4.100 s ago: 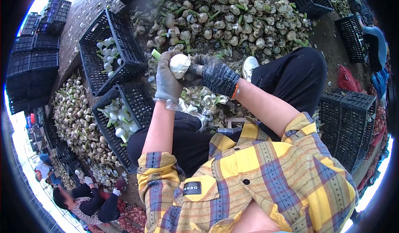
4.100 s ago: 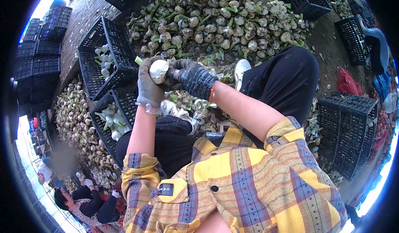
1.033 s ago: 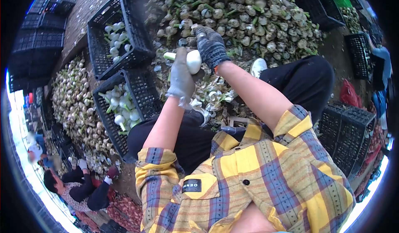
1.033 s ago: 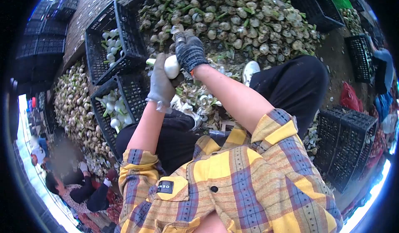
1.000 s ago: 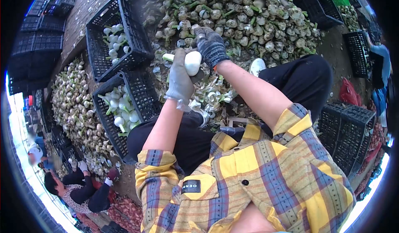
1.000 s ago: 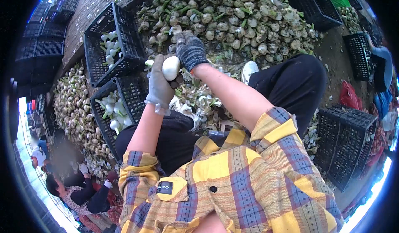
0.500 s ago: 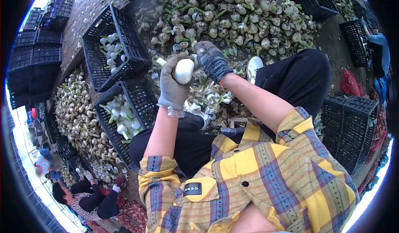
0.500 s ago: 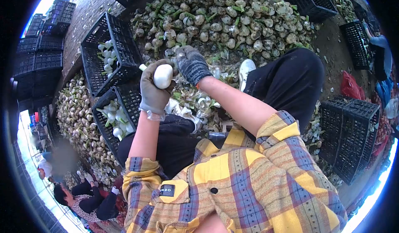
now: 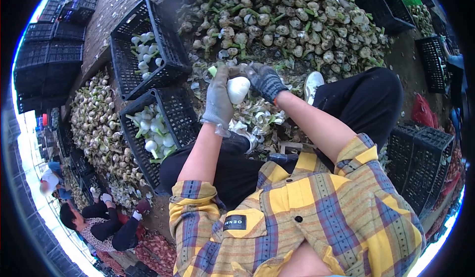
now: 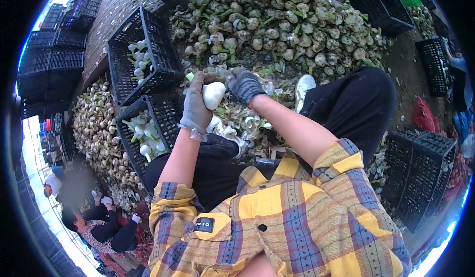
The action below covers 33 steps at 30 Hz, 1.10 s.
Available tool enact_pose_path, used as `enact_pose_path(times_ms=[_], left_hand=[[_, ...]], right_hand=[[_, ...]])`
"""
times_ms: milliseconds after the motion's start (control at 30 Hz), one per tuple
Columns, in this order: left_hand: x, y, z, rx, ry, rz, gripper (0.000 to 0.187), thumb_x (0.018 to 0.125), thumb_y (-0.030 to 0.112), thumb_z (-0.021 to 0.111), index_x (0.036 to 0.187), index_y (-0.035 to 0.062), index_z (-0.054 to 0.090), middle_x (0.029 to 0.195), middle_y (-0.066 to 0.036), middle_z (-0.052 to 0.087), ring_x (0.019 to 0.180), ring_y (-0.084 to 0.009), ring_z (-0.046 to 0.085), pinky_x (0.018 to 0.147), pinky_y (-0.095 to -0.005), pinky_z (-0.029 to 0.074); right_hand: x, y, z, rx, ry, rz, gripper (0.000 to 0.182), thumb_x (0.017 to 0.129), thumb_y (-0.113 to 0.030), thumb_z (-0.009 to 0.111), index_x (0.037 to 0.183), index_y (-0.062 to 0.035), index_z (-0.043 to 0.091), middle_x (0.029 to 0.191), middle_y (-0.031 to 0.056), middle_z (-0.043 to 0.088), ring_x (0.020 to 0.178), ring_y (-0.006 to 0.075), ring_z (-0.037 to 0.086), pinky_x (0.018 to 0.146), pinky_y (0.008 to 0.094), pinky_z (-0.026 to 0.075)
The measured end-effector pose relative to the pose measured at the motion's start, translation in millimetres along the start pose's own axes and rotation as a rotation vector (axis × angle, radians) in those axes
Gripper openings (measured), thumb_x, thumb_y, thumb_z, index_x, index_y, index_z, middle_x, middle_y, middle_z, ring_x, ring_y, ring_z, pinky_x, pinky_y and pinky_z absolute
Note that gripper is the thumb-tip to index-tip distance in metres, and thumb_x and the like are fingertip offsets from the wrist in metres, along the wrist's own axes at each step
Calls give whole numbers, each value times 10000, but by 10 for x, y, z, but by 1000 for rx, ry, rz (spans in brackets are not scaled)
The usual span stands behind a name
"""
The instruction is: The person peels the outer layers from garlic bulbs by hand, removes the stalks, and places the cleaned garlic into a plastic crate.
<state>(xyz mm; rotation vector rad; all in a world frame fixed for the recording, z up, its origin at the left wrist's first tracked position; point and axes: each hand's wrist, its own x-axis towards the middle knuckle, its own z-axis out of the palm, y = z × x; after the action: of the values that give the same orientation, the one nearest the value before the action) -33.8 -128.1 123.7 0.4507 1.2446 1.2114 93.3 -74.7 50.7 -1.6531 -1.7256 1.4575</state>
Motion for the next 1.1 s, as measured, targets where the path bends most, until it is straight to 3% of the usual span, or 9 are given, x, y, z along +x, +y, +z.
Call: enact_pose_path(times_ms=[200, 367, 400, 467, 567, 700, 767, 833, 1100], left_hand=[[33, 187, -671, -427, 399, -96, 341, 877, 434, 442, 925, 128, 586, 798, -35, 620, 701, -204, 608, 592, -343, 504], [-33, 447, -2031, -731, 575, 380, 395, 846, 387, 410, 1017, 70, 573, 964, -107, 625, 885, -281, 610, 712, -420, 542], [-55, 450, -2247, -729, 602, 377, 438, 836, 396, 414, 1058, 50, 567, 1000, -126, 619, 937, -296, 598, 754, -431, 537], [-266, 761, -1606, -611, 736, 392, 544, 838, 440, 388, 1128, -1, 519, 1050, -156, 600, 1005, -329, 567, 745, -423, 533], [-403, 758, -1139, -872, 377, 124, 442, 874, 351, 449, 1072, -35, 536, 1076, -184, 589, 1014, -313, 565, 721, -413, 509], [-164, 503, -340, -648, 171, -22, 389, 894, 340, 437, 1053, 5, 555, 1055, -153, 603, 954, -288, 586, 692, -388, 524], [-25, 302, -68, -608, 0, -107, 330, 898, 323, 451, 1060, 58, 564, 1039, -104, 613, 930, -232, 592, 715, -356, 524], [73, 90, 177, -411, 114, -189, 323, 910, 346, 448, 1063, 84, 561, 1002, -74, 620, 868, -200, 586, 719, -322, 504], [167, 17, 413, -231, 134, -227, 350, 918, 357, 465, 1128, 88, 543, 1008, -68, 599, 819, -155, 547, 682, -283, 457]], right_hand=[[54, 644, -71, -131, -190, 46, 508, 844, -440, 434, 1116, -34, 569, 1088, 223, 581, 1035, 361, 541, 902, 396, 417], [372, 1037, -203, -652, -302, -109, 511, 841, -441, 421, 1114, -36, 573, 1120, 217, 567, 1062, 351, 531, 913, 396, 411], [397, 1158, -228, -557, -142, -116, 404, 855, -383, 455, 1013, -38, 595, 929, 218, 622, 772, 351, 614, 732, 430, 483], [326, 976, -452, -350, -171, 96, 421, 831, -388, 465, 1020, -39, 607, 1008, 214, 609, 896, 361, 590, 800, 427, 458], [515, 1117, -652, -481, -152, 207, 456, 814, -399, 478, 1054, -33, 606, 1047, 209, 604, 984, 343, 574, 855, 417, 441], [571, 1222, -1077, -575, 64, 363, 461, 786, -388, 522, 1079, -43, 610, 1114, 188, 586, 1029, 329, 566, 919, 387, 423], [644, 1223, -1254, -556, 360, 264, 472, 758, -348, 571, 1145, -77, 568, 1126, 195, 575, 1028, 328, 566, 902, 389, 436], [798, 1304, -1354, -704, 596, 43, 497, 743, -228, 588, 1223, -141, 496, 1126, 193, 563, 1021, 335, 564, 867, 395, 460], [1582, 1563, -1477, -896, 340, 144, 334, 854, -168, 408, 1164, -175, 531, 1061, 161, 593, 991, 317, 585, 784, 485, 467]])
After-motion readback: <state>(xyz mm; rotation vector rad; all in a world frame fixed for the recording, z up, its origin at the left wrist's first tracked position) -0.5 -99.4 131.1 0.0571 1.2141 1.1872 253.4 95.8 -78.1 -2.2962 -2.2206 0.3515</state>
